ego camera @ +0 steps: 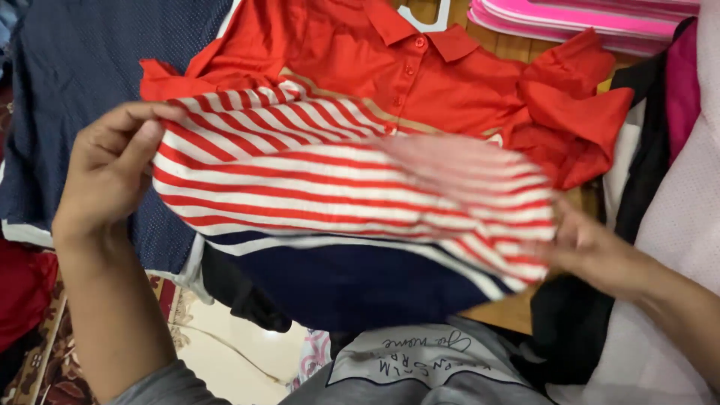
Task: The person folds a red and white striped shirt and places it on a wooden surface. They then button up a dark blue polka-dotted shirt, place it on a pink hanger, and fold it on top of the striped shirt.
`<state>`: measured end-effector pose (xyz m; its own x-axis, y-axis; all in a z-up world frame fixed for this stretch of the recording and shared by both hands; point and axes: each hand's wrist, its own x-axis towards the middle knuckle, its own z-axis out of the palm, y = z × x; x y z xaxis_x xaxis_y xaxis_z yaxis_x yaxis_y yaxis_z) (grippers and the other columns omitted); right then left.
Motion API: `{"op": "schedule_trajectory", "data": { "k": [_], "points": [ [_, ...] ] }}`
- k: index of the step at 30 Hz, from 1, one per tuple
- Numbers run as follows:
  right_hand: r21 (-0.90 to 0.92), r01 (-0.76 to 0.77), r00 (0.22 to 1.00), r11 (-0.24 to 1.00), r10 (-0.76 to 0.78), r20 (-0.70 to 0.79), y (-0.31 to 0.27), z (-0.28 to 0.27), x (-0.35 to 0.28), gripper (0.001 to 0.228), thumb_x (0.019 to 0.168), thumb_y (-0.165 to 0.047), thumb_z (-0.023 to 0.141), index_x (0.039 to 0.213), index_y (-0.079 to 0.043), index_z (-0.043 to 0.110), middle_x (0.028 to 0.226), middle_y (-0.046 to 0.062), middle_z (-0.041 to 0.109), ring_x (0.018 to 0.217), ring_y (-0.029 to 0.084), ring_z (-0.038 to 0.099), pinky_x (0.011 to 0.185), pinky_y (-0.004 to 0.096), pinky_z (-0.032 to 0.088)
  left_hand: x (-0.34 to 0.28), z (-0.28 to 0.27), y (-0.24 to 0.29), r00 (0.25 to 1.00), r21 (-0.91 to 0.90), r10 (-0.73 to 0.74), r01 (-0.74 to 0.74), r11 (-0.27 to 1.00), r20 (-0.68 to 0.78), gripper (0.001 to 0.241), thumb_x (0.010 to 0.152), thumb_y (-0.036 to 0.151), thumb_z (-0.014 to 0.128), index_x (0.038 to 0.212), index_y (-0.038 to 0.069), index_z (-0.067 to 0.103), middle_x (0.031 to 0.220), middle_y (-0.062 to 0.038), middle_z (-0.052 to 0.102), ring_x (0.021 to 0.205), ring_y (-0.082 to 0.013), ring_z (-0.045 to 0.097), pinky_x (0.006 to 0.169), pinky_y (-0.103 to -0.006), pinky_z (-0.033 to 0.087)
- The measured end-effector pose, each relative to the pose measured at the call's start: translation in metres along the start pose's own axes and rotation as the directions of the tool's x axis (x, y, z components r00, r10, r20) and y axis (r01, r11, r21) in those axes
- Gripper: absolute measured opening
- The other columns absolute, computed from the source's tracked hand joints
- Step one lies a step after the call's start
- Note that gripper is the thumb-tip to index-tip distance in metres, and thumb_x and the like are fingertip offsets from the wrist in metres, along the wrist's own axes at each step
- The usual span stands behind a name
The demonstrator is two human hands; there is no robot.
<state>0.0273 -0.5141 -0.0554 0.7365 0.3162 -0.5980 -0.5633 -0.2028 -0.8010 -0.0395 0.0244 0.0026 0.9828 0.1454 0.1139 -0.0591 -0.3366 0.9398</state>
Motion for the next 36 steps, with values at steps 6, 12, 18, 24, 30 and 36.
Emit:
{"op": "schedule_trajectory", "data": {
  "k": [6, 12, 18, 24, 30, 36],
  "points": [
    [-0.477, 0.371, 0.924, 0.796, -0.368, 0.105, -0.014, -0.066, -0.009, 0.053, 0.088, -0.015, 0.059, 0.141, -0.012, 0.059, 0.146, 0.003, 0.060, 0.112, 0.015, 0.066, 0.085, 0.032, 0.055, 0.034, 0.012, 0.021, 0.976, 0.203, 0.198, -0.177, 0.963, -0.091, 0.022, 0.118, 0.008, 0.051, 0.136, 0.006, 0.063, 0.130, -0.007, 0.067, 0.118, -0.0118, 0.062, 0.102, -0.0220, 0.047],
    [-0.743, 0.521, 0.572, 0.420, -0.818, -0.061, -0.067, -0.109, 0.106, 0.023, 0.113, -0.014, 0.064, 0.130, 0.000, 0.056, 0.130, 0.014, 0.064, 0.107, 0.024, 0.065, 0.091, 0.033, 0.048, 0.194, 0.003, -0.042, 0.667, 0.620, 0.730, -0.512, 0.595, -0.150, 0.011, 0.117, 0.001, 0.073, 0.109, -0.003, 0.079, 0.100, -0.013, 0.077, 0.089, -0.0198, 0.065, 0.075, -0.0360, 0.049],
    [-0.965, 0.110, 0.651, -0.240, -0.716, 0.252, -0.060, -0.172, 0.313, 0.013, 0.068, -0.014, 0.070, 0.081, -0.013, 0.072, 0.087, 0.005, 0.071, 0.080, 0.028, 0.065, 0.070, 0.040, 0.050, 0.294, 0.058, -0.106, 0.855, 0.838, 0.470, -0.080, 0.540, -0.221, 0.012, 0.097, 0.020, 0.072, 0.100, 0.010, 0.078, 0.094, -0.020, 0.073, 0.085, -0.0447, 0.068, 0.067, -0.0579, 0.050],
    [-0.973, 0.202, 0.721, 0.111, -0.689, 0.071, -0.077, -0.088, 0.257, 0.053, 0.110, -0.037, 0.042, 0.142, 0.003, 0.056, 0.132, 0.032, 0.060, 0.122, 0.049, 0.054, 0.103, 0.057, 0.041, 0.263, 0.077, -0.095, 0.719, 0.810, 0.653, -0.225, 0.542, -0.237, 0.025, 0.108, 0.029, 0.071, 0.095, 0.007, 0.072, 0.098, -0.013, 0.059, 0.087, -0.0340, 0.063, 0.074, -0.0482, 0.052],
    [-0.968, 0.071, 0.909, 0.240, -0.416, -0.036, -0.083, -0.081, 0.260, 0.092, 0.087, -0.071, 0.058, 0.147, -0.001, 0.053, 0.139, 0.027, 0.056, 0.129, 0.043, 0.048, 0.103, 0.051, 0.042, 0.257, 0.085, -0.071, 0.911, 0.863, 0.411, -0.191, 0.468, -0.021, 0.057, 0.091, 0.067, 0.078, 0.111, 0.013, 0.077, 0.101, -0.014, 0.075, 0.094, -0.0378, 0.068, 0.075, -0.0517, 0.050],
    [-0.915, 0.365, 0.721, 0.172, -0.674, 0.161, -0.061, -0.118, 0.293, 0.046, 0.093, -0.046, 0.074, 0.110, -0.003, 0.072, 0.112, 0.017, 0.063, 0.112, 0.033, 0.057, 0.097, 0.042, 0.044, 0.264, 0.096, -0.089, 0.844, 0.940, 0.535, -0.143, 0.308, -0.047, 0.059, 0.098, 0.069, 0.074, 0.102, 0.010, 0.076, 0.090, -0.011, 0.071, 0.085, -0.0352, 0.067, 0.072, -0.0503, 0.049]
  ]
}}
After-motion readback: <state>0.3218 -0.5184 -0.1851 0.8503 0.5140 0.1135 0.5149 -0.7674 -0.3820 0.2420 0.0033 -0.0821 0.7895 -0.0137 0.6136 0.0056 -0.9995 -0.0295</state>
